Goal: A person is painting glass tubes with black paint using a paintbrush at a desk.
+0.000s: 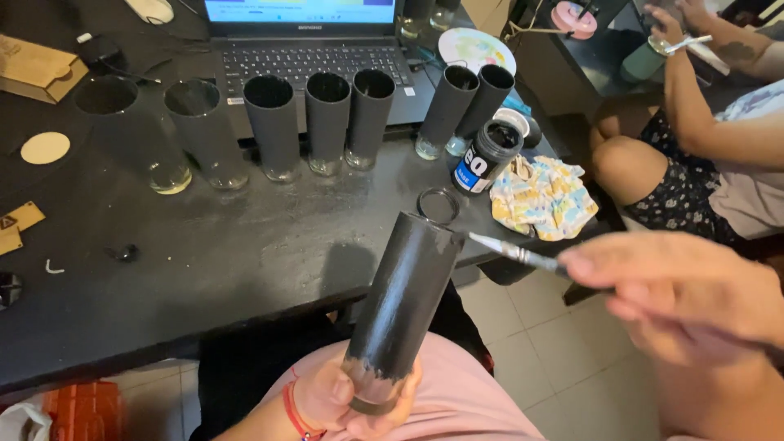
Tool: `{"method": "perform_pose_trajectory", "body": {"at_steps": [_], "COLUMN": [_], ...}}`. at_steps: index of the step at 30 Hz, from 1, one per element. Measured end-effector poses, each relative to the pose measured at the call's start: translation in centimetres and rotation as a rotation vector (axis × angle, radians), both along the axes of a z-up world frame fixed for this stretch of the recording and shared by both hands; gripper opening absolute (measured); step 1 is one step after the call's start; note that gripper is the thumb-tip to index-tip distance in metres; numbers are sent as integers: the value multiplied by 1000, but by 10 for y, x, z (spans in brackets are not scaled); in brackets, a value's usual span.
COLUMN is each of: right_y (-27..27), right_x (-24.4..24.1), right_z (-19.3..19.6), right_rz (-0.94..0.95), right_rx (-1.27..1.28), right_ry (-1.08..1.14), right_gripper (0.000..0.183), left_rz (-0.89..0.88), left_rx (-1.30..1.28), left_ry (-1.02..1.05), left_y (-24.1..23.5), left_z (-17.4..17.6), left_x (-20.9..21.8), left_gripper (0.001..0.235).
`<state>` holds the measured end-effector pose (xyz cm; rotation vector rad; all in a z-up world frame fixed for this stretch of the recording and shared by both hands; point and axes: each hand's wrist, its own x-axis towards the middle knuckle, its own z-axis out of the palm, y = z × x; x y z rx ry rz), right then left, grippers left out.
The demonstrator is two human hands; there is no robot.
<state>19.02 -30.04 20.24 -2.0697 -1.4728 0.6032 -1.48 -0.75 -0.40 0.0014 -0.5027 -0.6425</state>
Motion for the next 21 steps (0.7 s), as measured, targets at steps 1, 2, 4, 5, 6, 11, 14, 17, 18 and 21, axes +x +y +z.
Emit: {"method": "perform_pose_trajectory", "body": {"at_steps": [1, 2, 4, 5, 6, 11, 14, 17, 18, 21], "right_y": [-2, -5, -3, 1, 7, 20, 18, 30, 36, 44], "right_x": [-9, -20, -34, -36, -38, -44, -47, -53, -56, -55], "right_z": [-4, -10, -13, -10, -6, 0, 1, 12, 17, 17], "right_rz": [3, -192, -394, -273, -150, 111, -65, -163, 22, 192], "right_rx": [1, 48, 96, 77, 62, 376, 311, 191, 243, 336], "right_ry": [-5, 231, 468, 172, -131, -541, -164, -145, -529, -497], "right_gripper": [44, 39, 35, 37, 39, 34, 35, 33, 30, 26], "left_rz": [3, 17, 28, 39, 52, 82, 35, 10, 21, 46], "left_rx": [1, 35, 68, 84, 102, 129, 91, 63, 38, 98], "left_ry": [-5, -34, -58, -62, -72, -11, -1, 23, 63, 1], "left_y": [2, 2, 3, 3, 4, 3, 3, 4, 3, 5], "left_z": [-1, -3, -2, 2, 6, 3, -1, 3, 6, 5], "left_x": [2, 2, 1, 0, 1, 1, -1, 0, -1, 0], "left_gripper": [56, 58, 59, 56, 54, 56, 57, 55, 52, 59]}}
